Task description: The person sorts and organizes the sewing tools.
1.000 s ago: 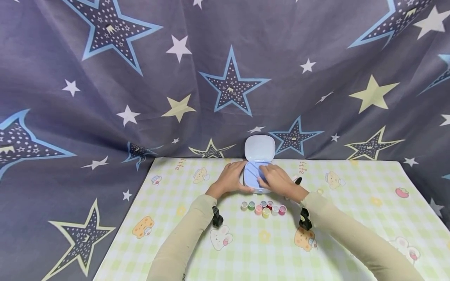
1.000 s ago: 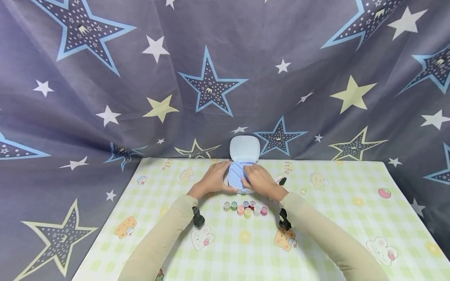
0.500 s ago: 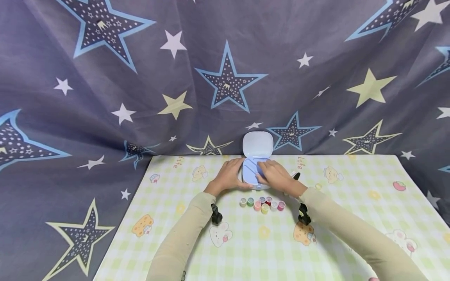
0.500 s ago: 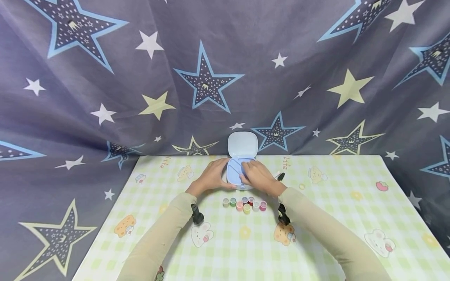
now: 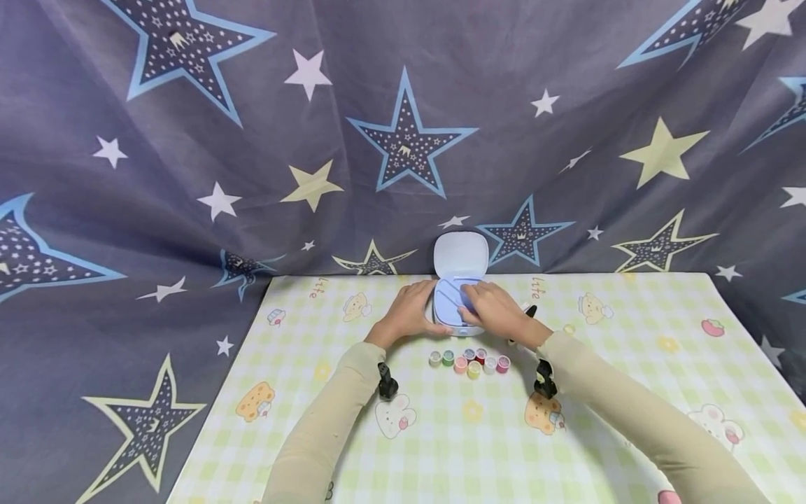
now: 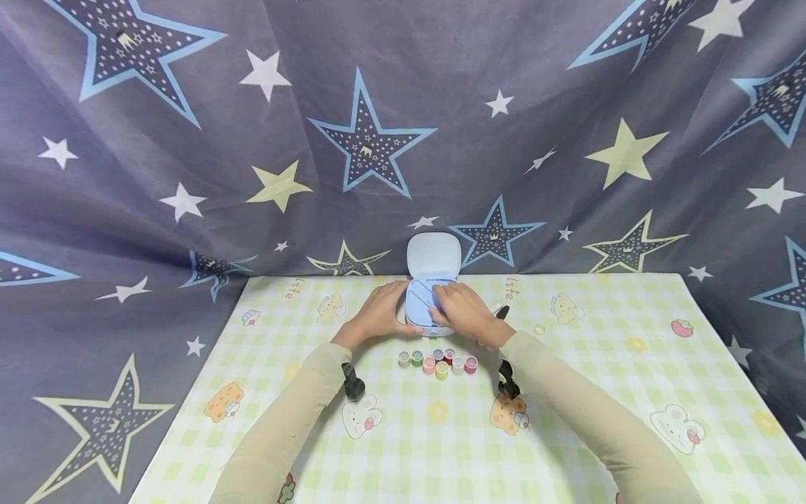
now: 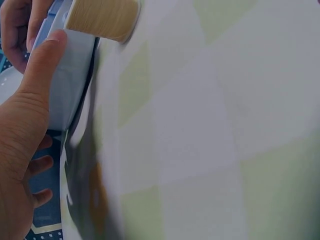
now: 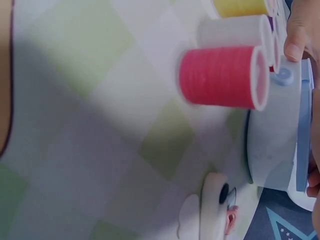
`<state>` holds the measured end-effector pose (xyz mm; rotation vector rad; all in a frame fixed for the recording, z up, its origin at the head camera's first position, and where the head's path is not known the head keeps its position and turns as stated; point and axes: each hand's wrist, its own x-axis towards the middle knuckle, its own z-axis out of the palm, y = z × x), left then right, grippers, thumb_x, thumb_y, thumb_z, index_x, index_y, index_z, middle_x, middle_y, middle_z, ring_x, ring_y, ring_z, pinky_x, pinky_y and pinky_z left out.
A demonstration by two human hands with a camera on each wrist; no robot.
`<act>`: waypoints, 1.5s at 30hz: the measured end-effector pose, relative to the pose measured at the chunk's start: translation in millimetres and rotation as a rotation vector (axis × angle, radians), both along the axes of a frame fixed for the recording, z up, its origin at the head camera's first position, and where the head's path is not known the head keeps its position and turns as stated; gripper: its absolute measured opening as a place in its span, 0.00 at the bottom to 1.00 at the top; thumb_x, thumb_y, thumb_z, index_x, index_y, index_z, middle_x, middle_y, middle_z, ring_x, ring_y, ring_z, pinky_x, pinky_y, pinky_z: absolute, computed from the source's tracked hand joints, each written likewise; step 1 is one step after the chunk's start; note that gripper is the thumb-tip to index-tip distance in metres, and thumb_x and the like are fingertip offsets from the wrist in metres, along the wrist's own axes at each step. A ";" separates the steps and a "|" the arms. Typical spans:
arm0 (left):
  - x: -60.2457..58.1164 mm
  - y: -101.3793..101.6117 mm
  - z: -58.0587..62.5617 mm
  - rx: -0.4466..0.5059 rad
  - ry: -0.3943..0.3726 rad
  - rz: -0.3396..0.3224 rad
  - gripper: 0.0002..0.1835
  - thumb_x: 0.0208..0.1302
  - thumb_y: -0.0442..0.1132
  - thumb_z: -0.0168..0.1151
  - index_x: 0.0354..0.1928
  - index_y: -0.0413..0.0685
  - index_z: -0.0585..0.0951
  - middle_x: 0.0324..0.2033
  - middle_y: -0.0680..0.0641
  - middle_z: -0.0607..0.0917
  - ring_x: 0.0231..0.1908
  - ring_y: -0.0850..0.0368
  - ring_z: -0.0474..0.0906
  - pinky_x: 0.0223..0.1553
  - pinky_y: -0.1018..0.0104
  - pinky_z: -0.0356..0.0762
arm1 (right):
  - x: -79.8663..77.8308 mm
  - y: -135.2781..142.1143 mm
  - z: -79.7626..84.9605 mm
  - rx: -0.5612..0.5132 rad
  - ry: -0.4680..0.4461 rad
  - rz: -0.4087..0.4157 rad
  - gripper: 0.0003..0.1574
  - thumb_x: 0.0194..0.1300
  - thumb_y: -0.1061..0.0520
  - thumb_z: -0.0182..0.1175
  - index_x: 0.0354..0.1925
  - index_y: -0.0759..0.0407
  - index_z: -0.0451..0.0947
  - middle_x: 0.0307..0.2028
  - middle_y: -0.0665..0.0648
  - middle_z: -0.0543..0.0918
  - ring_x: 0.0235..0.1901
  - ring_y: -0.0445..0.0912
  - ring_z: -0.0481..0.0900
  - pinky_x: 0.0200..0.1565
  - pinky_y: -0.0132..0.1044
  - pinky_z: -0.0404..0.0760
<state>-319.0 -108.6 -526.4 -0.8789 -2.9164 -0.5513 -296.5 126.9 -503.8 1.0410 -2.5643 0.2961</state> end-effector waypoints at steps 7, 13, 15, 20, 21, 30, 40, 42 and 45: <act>0.0 0.3 0.9 0.017 -0.038 -0.001 0.64 0.42 0.72 0.76 0.78 0.50 0.61 0.73 0.46 0.71 0.71 0.47 0.68 0.73 0.49 0.64 | 1.1 6.6 7.3 0.006 -0.031 -0.003 0.28 0.71 0.49 0.60 0.56 0.73 0.76 0.40 0.67 0.85 0.43 0.59 0.84 0.54 0.52 0.82; 1.5 -1.1 4.4 0.074 -0.090 -0.003 0.62 0.46 0.69 0.76 0.78 0.48 0.61 0.73 0.44 0.70 0.73 0.46 0.66 0.75 0.49 0.62 | 1.5 14.4 15.6 0.004 -0.058 -0.025 0.31 0.72 0.47 0.59 0.59 0.73 0.76 0.48 0.70 0.86 0.50 0.62 0.84 0.60 0.54 0.80; 1.2 -1.8 5.6 0.082 -0.099 -0.003 0.62 0.47 0.69 0.76 0.78 0.46 0.61 0.73 0.43 0.70 0.73 0.45 0.66 0.75 0.48 0.62 | 0.3 17.5 20.0 -0.004 -0.050 -0.022 0.31 0.71 0.48 0.60 0.58 0.73 0.76 0.49 0.71 0.85 0.50 0.63 0.84 0.59 0.54 0.81; 1.5 -2.3 7.2 0.088 -0.128 -0.004 0.60 0.49 0.68 0.75 0.78 0.45 0.60 0.74 0.43 0.69 0.73 0.44 0.66 0.75 0.47 0.61 | 1.8 31.6 32.6 -0.017 -0.036 -0.029 0.32 0.71 0.48 0.60 0.59 0.74 0.76 0.49 0.72 0.85 0.50 0.63 0.84 0.56 0.56 0.82; 1.2 -2.3 7.6 0.082 -0.131 -0.004 0.60 0.50 0.68 0.75 0.78 0.45 0.60 0.74 0.43 0.69 0.73 0.44 0.66 0.75 0.47 0.61 | 2.1 35.6 35.5 -0.018 -0.035 -0.036 0.32 0.71 0.48 0.60 0.59 0.74 0.76 0.49 0.72 0.85 0.49 0.63 0.84 0.55 0.56 0.82; 0.1 -0.2 10.7 0.016 -0.130 0.007 0.61 0.49 0.69 0.75 0.78 0.44 0.61 0.74 0.44 0.70 0.73 0.45 0.66 0.75 0.48 0.61 | 1.9 84.0 46.0 -0.053 0.002 -0.102 0.30 0.68 0.51 0.61 0.56 0.75 0.76 0.44 0.74 0.85 0.47 0.66 0.83 0.54 0.58 0.81; -0.7 -0.4 10.6 -0.013 -0.122 0.003 0.60 0.49 0.69 0.74 0.78 0.45 0.61 0.73 0.44 0.70 0.72 0.44 0.66 0.75 0.48 0.61 | 4.1 127.6 45.9 0.003 -0.071 -0.207 0.30 0.72 0.50 0.59 0.58 0.75 0.74 0.47 0.76 0.83 0.50 0.68 0.81 0.55 0.60 0.79; -0.4 -0.4 10.9 -0.006 -0.124 0.004 0.61 0.49 0.69 0.75 0.78 0.45 0.61 0.73 0.43 0.70 0.72 0.44 0.66 0.75 0.48 0.61 | 4.7 137.3 44.4 0.013 -0.074 -0.224 0.30 0.72 0.51 0.58 0.58 0.76 0.74 0.47 0.77 0.83 0.50 0.69 0.81 0.55 0.61 0.79; 0.1 0.0 10.6 0.002 -0.128 0.004 0.61 0.50 0.68 0.74 0.79 0.45 0.60 0.74 0.43 0.69 0.73 0.44 0.66 0.76 0.48 0.60 | 6.6 151.9 41.4 0.025 -0.072 -0.251 0.28 0.71 0.52 0.59 0.56 0.76 0.75 0.46 0.77 0.83 0.47 0.69 0.82 0.52 0.62 0.80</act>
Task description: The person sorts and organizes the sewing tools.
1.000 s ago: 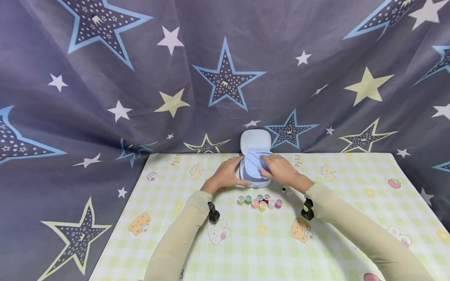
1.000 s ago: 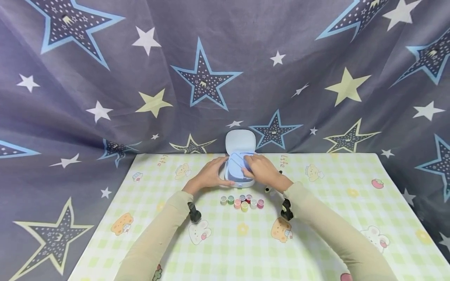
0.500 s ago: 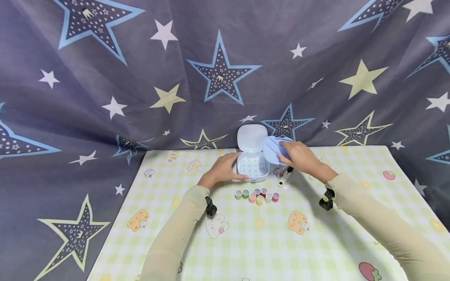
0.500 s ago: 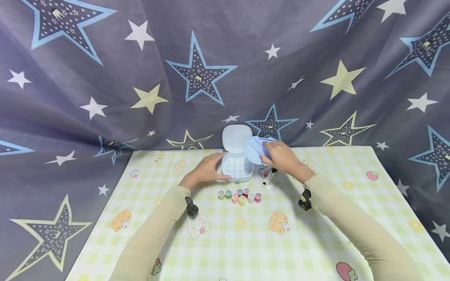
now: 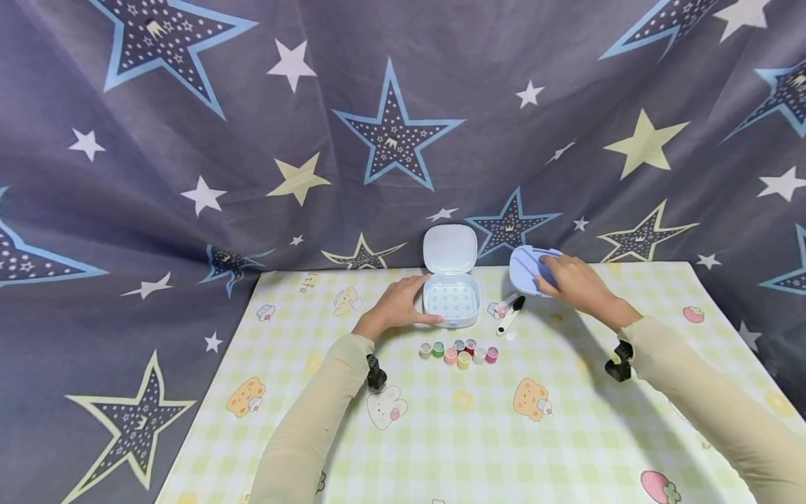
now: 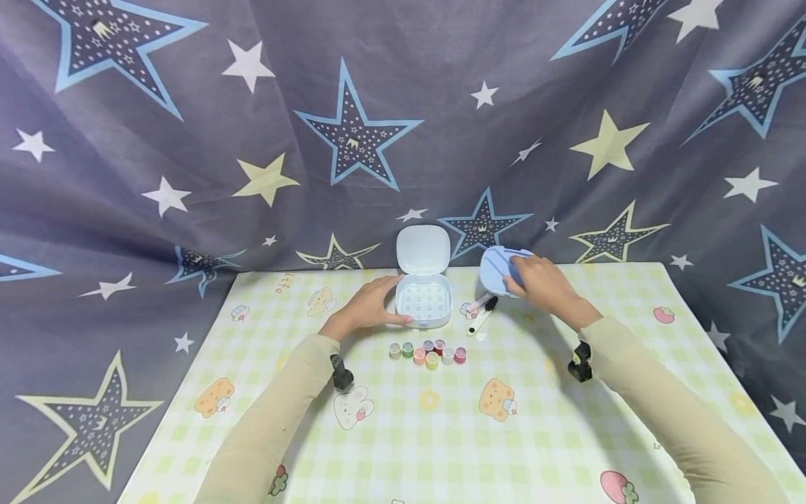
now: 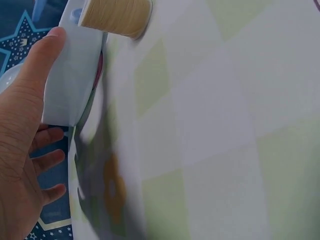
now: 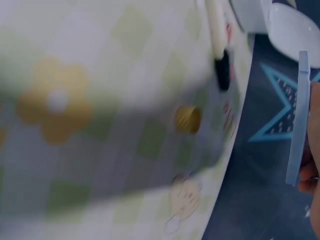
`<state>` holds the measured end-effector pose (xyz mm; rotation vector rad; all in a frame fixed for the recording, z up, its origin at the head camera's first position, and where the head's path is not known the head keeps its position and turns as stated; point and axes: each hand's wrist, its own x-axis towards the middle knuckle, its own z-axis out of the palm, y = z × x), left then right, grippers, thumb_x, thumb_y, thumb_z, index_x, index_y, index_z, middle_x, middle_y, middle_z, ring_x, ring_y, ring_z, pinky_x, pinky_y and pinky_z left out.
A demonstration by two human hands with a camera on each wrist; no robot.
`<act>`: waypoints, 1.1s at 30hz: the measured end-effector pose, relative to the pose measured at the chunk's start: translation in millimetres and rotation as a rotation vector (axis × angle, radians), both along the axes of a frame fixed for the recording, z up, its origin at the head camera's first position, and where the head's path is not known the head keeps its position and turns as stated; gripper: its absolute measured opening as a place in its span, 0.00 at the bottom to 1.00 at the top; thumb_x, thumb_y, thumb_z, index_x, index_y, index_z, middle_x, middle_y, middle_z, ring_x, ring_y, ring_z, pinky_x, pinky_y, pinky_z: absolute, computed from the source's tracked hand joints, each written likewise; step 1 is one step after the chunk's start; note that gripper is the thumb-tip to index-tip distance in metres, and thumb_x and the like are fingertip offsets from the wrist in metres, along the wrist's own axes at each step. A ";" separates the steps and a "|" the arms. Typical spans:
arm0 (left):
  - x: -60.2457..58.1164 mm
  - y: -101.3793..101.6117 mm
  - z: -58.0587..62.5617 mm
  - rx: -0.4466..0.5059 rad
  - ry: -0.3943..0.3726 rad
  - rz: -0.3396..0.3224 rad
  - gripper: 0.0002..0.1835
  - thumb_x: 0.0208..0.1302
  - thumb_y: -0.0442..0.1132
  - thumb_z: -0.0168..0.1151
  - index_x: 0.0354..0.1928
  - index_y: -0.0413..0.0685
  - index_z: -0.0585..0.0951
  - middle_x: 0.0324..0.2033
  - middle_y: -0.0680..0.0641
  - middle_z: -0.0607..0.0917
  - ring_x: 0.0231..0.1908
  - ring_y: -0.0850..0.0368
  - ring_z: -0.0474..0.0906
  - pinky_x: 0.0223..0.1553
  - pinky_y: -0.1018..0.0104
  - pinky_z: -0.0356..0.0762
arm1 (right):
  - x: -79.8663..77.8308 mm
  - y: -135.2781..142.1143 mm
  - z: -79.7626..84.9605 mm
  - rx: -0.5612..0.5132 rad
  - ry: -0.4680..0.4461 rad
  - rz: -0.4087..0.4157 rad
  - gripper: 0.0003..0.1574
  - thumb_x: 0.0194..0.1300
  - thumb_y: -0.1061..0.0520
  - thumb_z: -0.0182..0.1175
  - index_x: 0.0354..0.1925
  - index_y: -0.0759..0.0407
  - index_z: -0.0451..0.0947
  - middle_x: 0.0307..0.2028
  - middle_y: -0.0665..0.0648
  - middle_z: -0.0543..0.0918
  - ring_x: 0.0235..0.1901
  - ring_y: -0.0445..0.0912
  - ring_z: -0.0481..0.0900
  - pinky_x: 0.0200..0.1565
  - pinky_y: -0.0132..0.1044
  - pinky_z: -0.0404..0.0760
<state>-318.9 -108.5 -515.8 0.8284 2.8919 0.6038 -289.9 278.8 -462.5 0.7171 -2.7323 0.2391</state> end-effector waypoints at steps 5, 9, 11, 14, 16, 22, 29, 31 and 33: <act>0.1 -0.8 -1.6 -0.005 -0.019 0.005 0.61 0.50 0.69 0.74 0.79 0.46 0.58 0.75 0.44 0.68 0.74 0.45 0.65 0.76 0.48 0.59 | 1.7 17.9 -8.3 0.020 -0.001 -0.016 0.25 0.70 0.53 0.60 0.52 0.77 0.75 0.38 0.74 0.84 0.38 0.68 0.83 0.44 0.61 0.81; 0.9 -1.0 -1.4 -0.004 -0.033 0.008 0.62 0.50 0.70 0.74 0.80 0.46 0.58 0.75 0.44 0.67 0.74 0.44 0.64 0.76 0.48 0.59 | 1.6 27.7 -18.1 0.029 -0.008 -0.036 0.23 0.69 0.53 0.59 0.48 0.75 0.76 0.32 0.70 0.82 0.33 0.65 0.82 0.39 0.60 0.81; 0.8 -1.4 -1.7 0.001 -0.033 0.008 0.62 0.50 0.70 0.73 0.80 0.46 0.58 0.75 0.44 0.67 0.74 0.44 0.64 0.76 0.48 0.59 | 0.0 31.2 -23.3 0.032 -0.007 -0.047 0.21 0.69 0.53 0.59 0.46 0.73 0.76 0.30 0.68 0.82 0.32 0.64 0.81 0.38 0.59 0.80; 0.6 -1.9 -2.4 0.011 -0.034 0.012 0.62 0.50 0.70 0.74 0.80 0.46 0.57 0.76 0.44 0.67 0.74 0.44 0.64 0.76 0.48 0.59 | -2.7 35.3 -29.0 0.042 0.000 -0.049 0.21 0.69 0.53 0.59 0.47 0.73 0.75 0.30 0.69 0.81 0.32 0.64 0.81 0.40 0.60 0.80; 0.6 -1.7 -2.5 0.015 -0.035 0.015 0.62 0.50 0.70 0.74 0.80 0.47 0.57 0.76 0.44 0.67 0.74 0.44 0.64 0.76 0.47 0.59 | -4.4 38.0 -32.2 0.046 0.010 -0.043 0.21 0.70 0.54 0.59 0.48 0.73 0.75 0.32 0.70 0.82 0.34 0.66 0.81 0.41 0.60 0.80; 0.5 0.1 -2.0 0.016 -0.042 0.014 0.62 0.51 0.70 0.73 0.80 0.48 0.56 0.76 0.43 0.67 0.74 0.44 0.64 0.76 0.47 0.60 | -9.5 45.6 -43.6 0.054 0.075 0.001 0.23 0.67 0.56 0.61 0.51 0.75 0.74 0.36 0.73 0.83 0.38 0.67 0.82 0.44 0.60 0.82; 1.3 -0.7 -1.8 0.028 -0.046 0.020 0.62 0.51 0.68 0.74 0.80 0.48 0.56 0.75 0.43 0.67 0.74 0.44 0.64 0.76 0.47 0.60 | -14.1 48.2 -53.4 0.072 0.127 0.067 0.23 0.64 0.58 0.63 0.49 0.76 0.75 0.34 0.73 0.82 0.35 0.66 0.81 0.40 0.59 0.82; 1.8 -1.1 -1.9 0.032 -0.051 0.020 0.61 0.51 0.67 0.74 0.80 0.48 0.56 0.75 0.43 0.67 0.74 0.44 0.64 0.76 0.47 0.59 | -14.0 48.7 -54.4 0.081 0.115 0.063 0.23 0.64 0.58 0.63 0.49 0.76 0.75 0.35 0.73 0.83 0.36 0.66 0.82 0.41 0.59 0.82; 2.0 -1.3 -2.3 0.035 -0.057 0.020 0.61 0.51 0.67 0.74 0.81 0.49 0.56 0.76 0.43 0.67 0.74 0.43 0.64 0.76 0.47 0.59 | -13.4 49.0 -55.0 0.087 0.097 0.055 0.23 0.64 0.58 0.62 0.50 0.77 0.75 0.37 0.74 0.83 0.38 0.66 0.82 0.42 0.59 0.82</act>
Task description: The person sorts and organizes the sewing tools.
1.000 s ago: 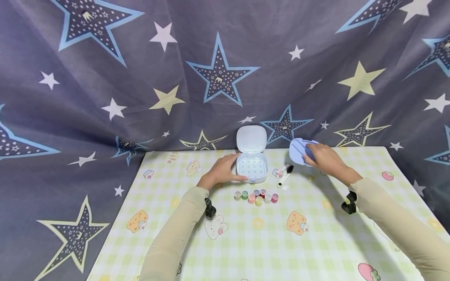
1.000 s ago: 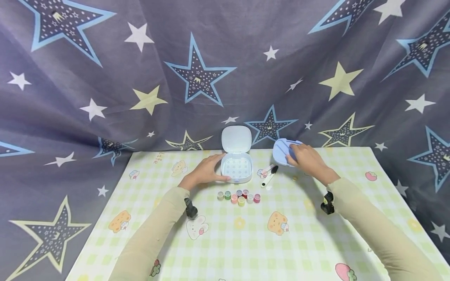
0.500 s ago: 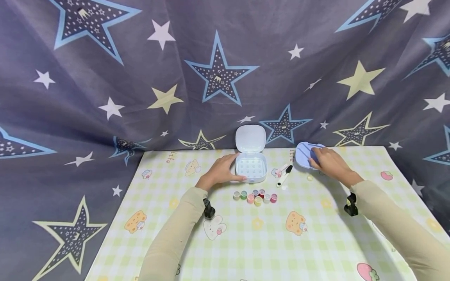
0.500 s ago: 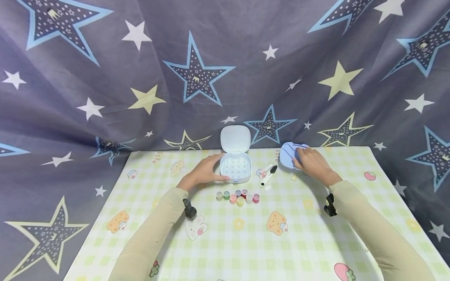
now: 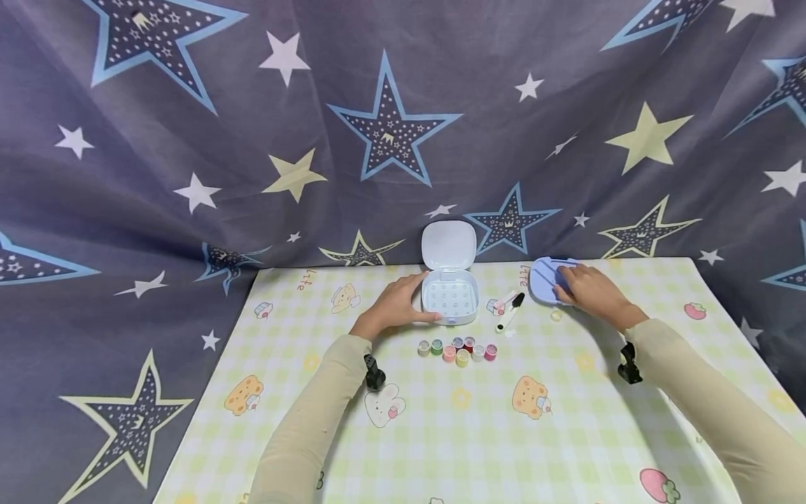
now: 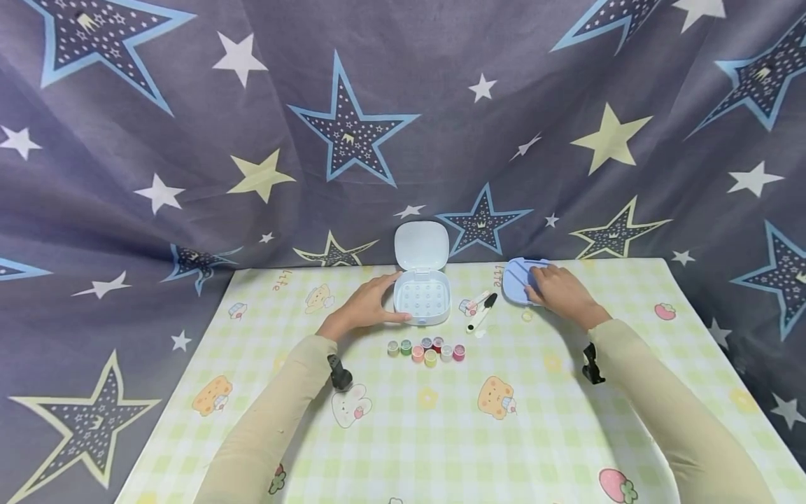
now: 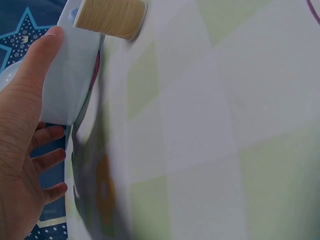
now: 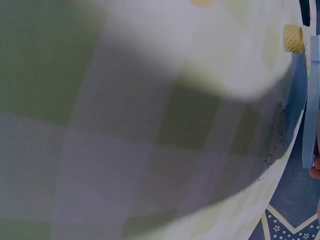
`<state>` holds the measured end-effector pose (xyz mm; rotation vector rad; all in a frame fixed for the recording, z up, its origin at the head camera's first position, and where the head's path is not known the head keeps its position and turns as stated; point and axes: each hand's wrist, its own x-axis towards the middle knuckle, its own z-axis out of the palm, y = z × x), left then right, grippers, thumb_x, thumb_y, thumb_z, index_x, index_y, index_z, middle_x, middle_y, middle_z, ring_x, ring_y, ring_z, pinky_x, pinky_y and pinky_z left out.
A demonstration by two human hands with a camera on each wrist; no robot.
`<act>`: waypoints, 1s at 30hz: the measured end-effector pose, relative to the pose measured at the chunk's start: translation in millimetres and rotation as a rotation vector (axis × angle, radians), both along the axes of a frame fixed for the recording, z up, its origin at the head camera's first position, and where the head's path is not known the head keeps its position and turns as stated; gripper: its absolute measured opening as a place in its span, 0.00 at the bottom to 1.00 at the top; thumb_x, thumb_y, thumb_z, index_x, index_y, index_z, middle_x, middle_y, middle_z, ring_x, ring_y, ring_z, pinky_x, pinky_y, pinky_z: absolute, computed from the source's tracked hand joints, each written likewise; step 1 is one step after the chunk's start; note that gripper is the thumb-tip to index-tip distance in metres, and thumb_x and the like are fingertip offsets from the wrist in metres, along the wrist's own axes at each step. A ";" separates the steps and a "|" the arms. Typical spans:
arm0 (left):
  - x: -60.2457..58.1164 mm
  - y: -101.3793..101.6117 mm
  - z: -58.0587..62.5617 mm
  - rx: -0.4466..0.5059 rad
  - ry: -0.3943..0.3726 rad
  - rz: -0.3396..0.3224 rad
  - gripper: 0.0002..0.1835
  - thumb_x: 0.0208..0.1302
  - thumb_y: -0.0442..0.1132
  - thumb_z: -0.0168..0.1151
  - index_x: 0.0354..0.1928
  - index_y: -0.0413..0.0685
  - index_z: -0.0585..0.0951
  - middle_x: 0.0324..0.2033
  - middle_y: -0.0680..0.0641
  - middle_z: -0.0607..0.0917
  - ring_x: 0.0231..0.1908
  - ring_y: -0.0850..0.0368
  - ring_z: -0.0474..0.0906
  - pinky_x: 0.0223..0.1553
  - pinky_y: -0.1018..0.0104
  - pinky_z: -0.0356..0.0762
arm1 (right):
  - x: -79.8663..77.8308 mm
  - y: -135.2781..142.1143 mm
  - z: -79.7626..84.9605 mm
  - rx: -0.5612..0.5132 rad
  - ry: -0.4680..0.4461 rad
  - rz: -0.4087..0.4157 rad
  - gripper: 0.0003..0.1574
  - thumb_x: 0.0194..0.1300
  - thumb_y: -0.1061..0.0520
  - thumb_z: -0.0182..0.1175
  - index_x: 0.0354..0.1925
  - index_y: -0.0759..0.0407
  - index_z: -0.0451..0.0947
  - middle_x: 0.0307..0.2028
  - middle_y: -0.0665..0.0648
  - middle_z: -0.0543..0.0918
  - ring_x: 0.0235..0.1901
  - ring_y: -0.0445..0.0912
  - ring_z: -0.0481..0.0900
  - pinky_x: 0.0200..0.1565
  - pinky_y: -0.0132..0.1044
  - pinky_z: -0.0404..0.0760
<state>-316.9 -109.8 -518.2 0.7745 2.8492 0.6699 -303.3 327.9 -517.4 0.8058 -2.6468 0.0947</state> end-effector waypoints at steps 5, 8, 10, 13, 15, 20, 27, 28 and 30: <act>-1.2 -0.9 0.9 0.007 -0.003 0.007 0.61 0.51 0.68 0.74 0.81 0.50 0.56 0.76 0.44 0.66 0.74 0.44 0.64 0.76 0.47 0.60 | -2.6 0.3 -3.1 0.007 -0.034 -0.009 0.24 0.66 0.57 0.62 0.51 0.77 0.75 0.39 0.75 0.84 0.41 0.67 0.82 0.45 0.59 0.82; -1.1 -1.6 1.1 0.015 -0.004 0.013 0.61 0.51 0.68 0.74 0.80 0.49 0.56 0.76 0.44 0.66 0.74 0.44 0.64 0.76 0.47 0.60 | -4.1 0.2 -6.5 0.008 -0.036 0.004 0.24 0.66 0.57 0.61 0.51 0.77 0.75 0.40 0.74 0.84 0.41 0.66 0.82 0.44 0.59 0.82; -0.4 -1.8 1.0 0.020 -0.007 0.013 0.61 0.51 0.67 0.74 0.80 0.48 0.56 0.76 0.43 0.66 0.74 0.44 0.64 0.76 0.47 0.60 | -4.7 0.5 -8.9 0.012 -0.032 0.012 0.24 0.66 0.57 0.62 0.51 0.77 0.75 0.39 0.74 0.83 0.41 0.66 0.82 0.44 0.59 0.82; 0.6 -1.6 0.0 0.029 -0.009 0.007 0.61 0.51 0.68 0.74 0.80 0.49 0.56 0.76 0.43 0.66 0.74 0.43 0.64 0.76 0.46 0.60 | -5.3 1.9 -12.7 0.021 -0.034 0.015 0.24 0.66 0.56 0.62 0.51 0.77 0.75 0.40 0.74 0.84 0.41 0.66 0.83 0.44 0.59 0.82; 1.2 -1.4 -0.4 0.035 -0.010 0.001 0.61 0.51 0.68 0.74 0.81 0.49 0.56 0.76 0.43 0.66 0.74 0.43 0.64 0.76 0.46 0.60 | -5.3 2.8 -14.3 0.030 -0.047 0.013 0.25 0.67 0.56 0.62 0.52 0.78 0.75 0.42 0.75 0.84 0.43 0.66 0.83 0.46 0.59 0.82; 1.4 -0.9 -1.8 0.040 -0.001 -0.012 0.61 0.51 0.68 0.74 0.80 0.49 0.57 0.76 0.44 0.67 0.73 0.43 0.65 0.75 0.46 0.62 | -4.1 2.1 -14.8 0.062 -0.103 -0.003 0.27 0.70 0.55 0.61 0.55 0.78 0.75 0.47 0.75 0.84 0.47 0.66 0.82 0.50 0.60 0.82; -0.1 -1.5 -3.3 0.007 0.062 -0.022 0.61 0.50 0.68 0.74 0.80 0.48 0.58 0.74 0.43 0.69 0.72 0.44 0.67 0.75 0.48 0.61 | -5.2 -0.9 -13.5 0.092 -0.160 -0.032 0.29 0.72 0.53 0.59 0.60 0.76 0.74 0.51 0.74 0.83 0.52 0.67 0.81 0.53 0.60 0.81; -0.6 -1.4 -3.6 -0.004 0.075 -0.024 0.61 0.50 0.69 0.74 0.80 0.48 0.58 0.74 0.44 0.69 0.72 0.44 0.67 0.75 0.48 0.62 | -5.1 -1.1 -12.9 0.098 -0.164 -0.037 0.30 0.73 0.52 0.59 0.60 0.76 0.74 0.52 0.74 0.83 0.53 0.67 0.81 0.53 0.60 0.80; -2.0 -0.7 -4.4 -0.026 0.099 -0.029 0.61 0.50 0.69 0.73 0.80 0.48 0.58 0.74 0.44 0.70 0.72 0.44 0.67 0.74 0.48 0.62 | -4.8 -0.7 -11.5 0.102 -0.175 -0.051 0.30 0.73 0.51 0.58 0.61 0.75 0.74 0.52 0.74 0.83 0.53 0.67 0.81 0.53 0.60 0.80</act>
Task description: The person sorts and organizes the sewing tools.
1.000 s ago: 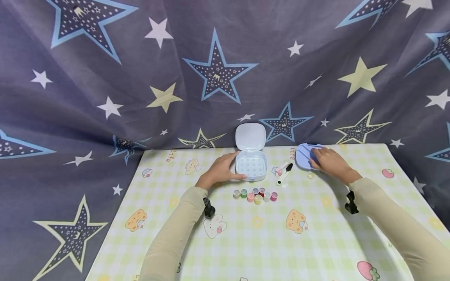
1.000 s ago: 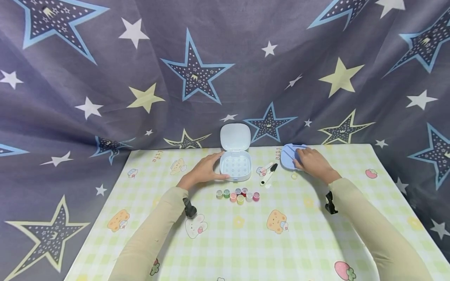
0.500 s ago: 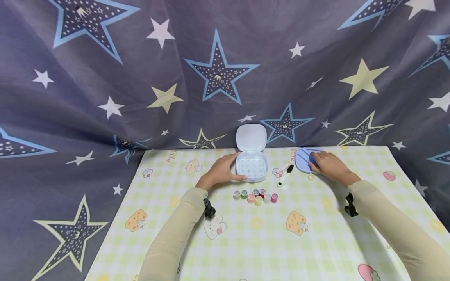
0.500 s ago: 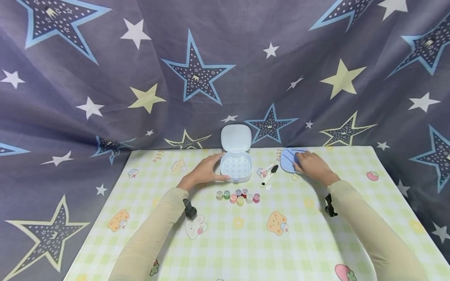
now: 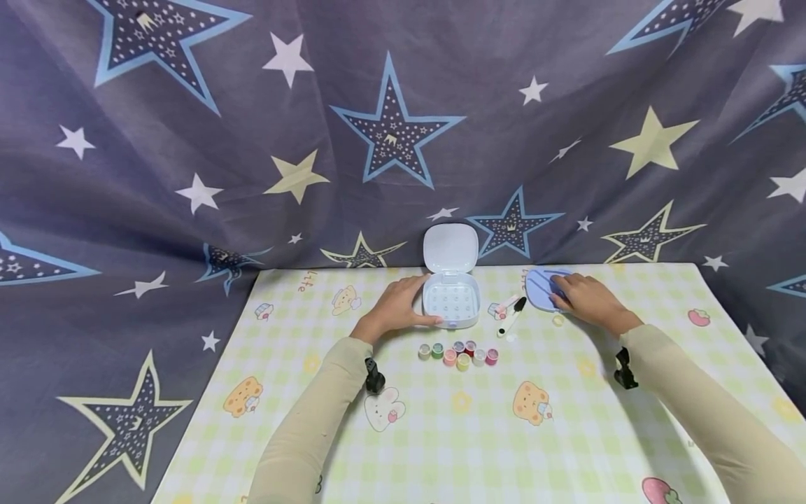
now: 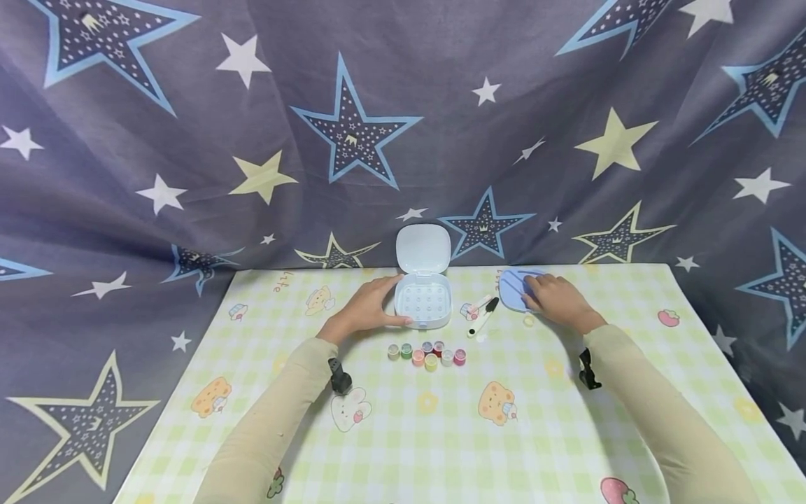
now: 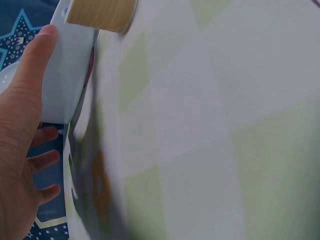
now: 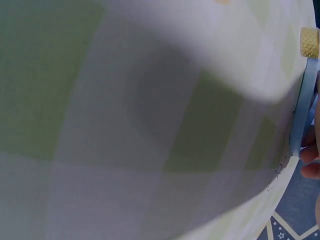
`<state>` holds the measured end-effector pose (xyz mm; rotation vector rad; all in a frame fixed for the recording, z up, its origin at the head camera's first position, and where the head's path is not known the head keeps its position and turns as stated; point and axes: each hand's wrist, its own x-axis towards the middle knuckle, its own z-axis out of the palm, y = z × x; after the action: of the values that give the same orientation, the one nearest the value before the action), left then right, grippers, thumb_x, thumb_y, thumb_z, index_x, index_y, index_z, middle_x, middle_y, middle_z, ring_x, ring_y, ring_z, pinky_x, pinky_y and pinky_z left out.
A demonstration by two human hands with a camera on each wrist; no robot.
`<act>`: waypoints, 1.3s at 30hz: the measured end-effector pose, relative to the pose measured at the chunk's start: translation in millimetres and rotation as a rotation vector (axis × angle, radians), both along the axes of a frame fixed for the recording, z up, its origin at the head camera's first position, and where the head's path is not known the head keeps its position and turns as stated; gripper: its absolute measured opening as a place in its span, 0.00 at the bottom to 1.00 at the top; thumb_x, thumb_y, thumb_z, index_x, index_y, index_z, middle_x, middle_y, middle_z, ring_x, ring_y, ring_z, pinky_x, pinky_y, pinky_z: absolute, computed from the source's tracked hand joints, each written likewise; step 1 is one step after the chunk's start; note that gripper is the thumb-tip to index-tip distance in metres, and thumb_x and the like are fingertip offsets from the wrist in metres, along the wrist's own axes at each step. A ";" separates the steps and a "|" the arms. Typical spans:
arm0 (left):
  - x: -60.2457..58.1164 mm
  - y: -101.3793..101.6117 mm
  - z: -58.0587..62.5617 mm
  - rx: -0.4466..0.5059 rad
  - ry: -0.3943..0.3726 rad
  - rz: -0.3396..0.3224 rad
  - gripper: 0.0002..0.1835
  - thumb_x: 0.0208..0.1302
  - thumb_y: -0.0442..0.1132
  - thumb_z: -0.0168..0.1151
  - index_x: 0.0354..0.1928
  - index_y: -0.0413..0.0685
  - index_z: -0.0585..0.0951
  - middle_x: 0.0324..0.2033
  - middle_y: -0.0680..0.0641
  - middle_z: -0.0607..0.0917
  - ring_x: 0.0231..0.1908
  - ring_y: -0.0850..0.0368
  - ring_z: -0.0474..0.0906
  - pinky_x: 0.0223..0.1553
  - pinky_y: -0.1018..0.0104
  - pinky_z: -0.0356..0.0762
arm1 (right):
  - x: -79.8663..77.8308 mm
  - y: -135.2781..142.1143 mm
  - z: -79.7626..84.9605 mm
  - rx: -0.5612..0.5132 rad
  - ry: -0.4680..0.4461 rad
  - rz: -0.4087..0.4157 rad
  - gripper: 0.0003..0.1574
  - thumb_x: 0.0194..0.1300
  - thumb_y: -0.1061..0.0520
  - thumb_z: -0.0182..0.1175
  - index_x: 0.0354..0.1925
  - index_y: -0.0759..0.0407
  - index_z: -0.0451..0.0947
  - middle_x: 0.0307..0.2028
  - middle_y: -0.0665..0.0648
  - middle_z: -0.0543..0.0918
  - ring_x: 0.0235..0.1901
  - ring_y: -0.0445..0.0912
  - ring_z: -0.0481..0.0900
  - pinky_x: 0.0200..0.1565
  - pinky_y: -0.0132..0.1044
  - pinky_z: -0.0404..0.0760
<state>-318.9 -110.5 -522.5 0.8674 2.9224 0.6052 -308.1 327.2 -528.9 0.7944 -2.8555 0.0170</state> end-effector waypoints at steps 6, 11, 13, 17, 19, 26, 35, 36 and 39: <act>0.3 0.6 1.7 -0.065 0.032 -0.003 0.61 0.51 0.73 0.70 0.80 0.49 0.58 0.74 0.45 0.70 0.72 0.46 0.66 0.73 0.47 0.63 | -0.1 -1.9 2.3 0.029 -0.023 -0.023 0.31 0.74 0.50 0.57 0.63 0.72 0.73 0.52 0.73 0.82 0.52 0.66 0.80 0.52 0.61 0.80; 0.5 -0.1 1.7 -0.089 0.043 0.008 0.61 0.50 0.74 0.70 0.80 0.49 0.58 0.73 0.46 0.70 0.71 0.47 0.67 0.72 0.47 0.64 | -1.5 -4.4 1.9 0.032 -0.039 -0.028 0.31 0.75 0.49 0.56 0.65 0.71 0.73 0.51 0.73 0.82 0.51 0.66 0.80 0.51 0.61 0.80; 0.1 -0.3 1.3 -0.093 0.046 0.008 0.61 0.51 0.74 0.70 0.79 0.49 0.59 0.73 0.46 0.70 0.71 0.47 0.67 0.72 0.47 0.64 | -1.0 -5.7 2.3 0.022 -0.051 -0.036 0.31 0.75 0.49 0.56 0.65 0.70 0.73 0.51 0.73 0.82 0.50 0.66 0.80 0.51 0.62 0.80; -0.1 0.1 4.5 -0.094 0.052 0.008 0.60 0.49 0.74 0.71 0.79 0.50 0.61 0.73 0.47 0.71 0.72 0.47 0.66 0.72 0.46 0.64 | 0.4 -6.4 2.4 0.010 -0.073 -0.061 0.32 0.76 0.49 0.55 0.67 0.69 0.72 0.50 0.74 0.82 0.50 0.67 0.80 0.52 0.62 0.79; -0.2 0.7 7.5 -0.094 0.056 0.007 0.60 0.48 0.74 0.71 0.78 0.51 0.62 0.73 0.47 0.71 0.72 0.46 0.65 0.72 0.46 0.64 | 0.8 -5.8 2.1 0.005 -0.080 -0.069 0.32 0.76 0.48 0.55 0.67 0.68 0.72 0.50 0.74 0.82 0.49 0.67 0.80 0.51 0.62 0.79; 0.0 0.4 15.0 -0.072 0.053 0.008 0.59 0.44 0.73 0.74 0.76 0.52 0.66 0.72 0.48 0.72 0.73 0.47 0.64 0.74 0.47 0.62 | 2.0 -7.1 2.3 -0.013 -0.107 -0.096 0.34 0.77 0.46 0.54 0.69 0.67 0.71 0.49 0.74 0.81 0.48 0.66 0.79 0.53 0.63 0.78; -0.3 -1.5 10.9 -0.028 0.018 0.009 0.60 0.44 0.72 0.75 0.77 0.53 0.64 0.73 0.48 0.71 0.73 0.48 0.64 0.74 0.47 0.61 | 3.6 -7.5 3.9 -0.019 -0.122 -0.104 0.33 0.76 0.47 0.54 0.69 0.67 0.71 0.49 0.76 0.81 0.48 0.67 0.78 0.53 0.63 0.78; -0.4 -1.7 9.9 -0.024 0.016 0.009 0.60 0.45 0.72 0.75 0.77 0.54 0.64 0.73 0.48 0.70 0.73 0.48 0.64 0.74 0.47 0.61 | 3.5 -7.5 4.8 -0.019 -0.120 -0.100 0.33 0.76 0.47 0.55 0.69 0.67 0.71 0.48 0.76 0.81 0.48 0.68 0.79 0.52 0.63 0.78; -1.5 -1.4 7.8 -0.013 0.015 0.005 0.59 0.45 0.73 0.74 0.77 0.55 0.63 0.74 0.49 0.70 0.73 0.48 0.64 0.74 0.46 0.61 | 1.8 -7.6 7.4 -0.021 -0.117 -0.092 0.33 0.75 0.48 0.56 0.68 0.68 0.72 0.48 0.77 0.81 0.47 0.68 0.80 0.51 0.64 0.79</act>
<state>-320.4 -111.9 -514.7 0.8670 2.9397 0.5822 -306.3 319.6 -521.5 0.6785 -2.9938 0.0840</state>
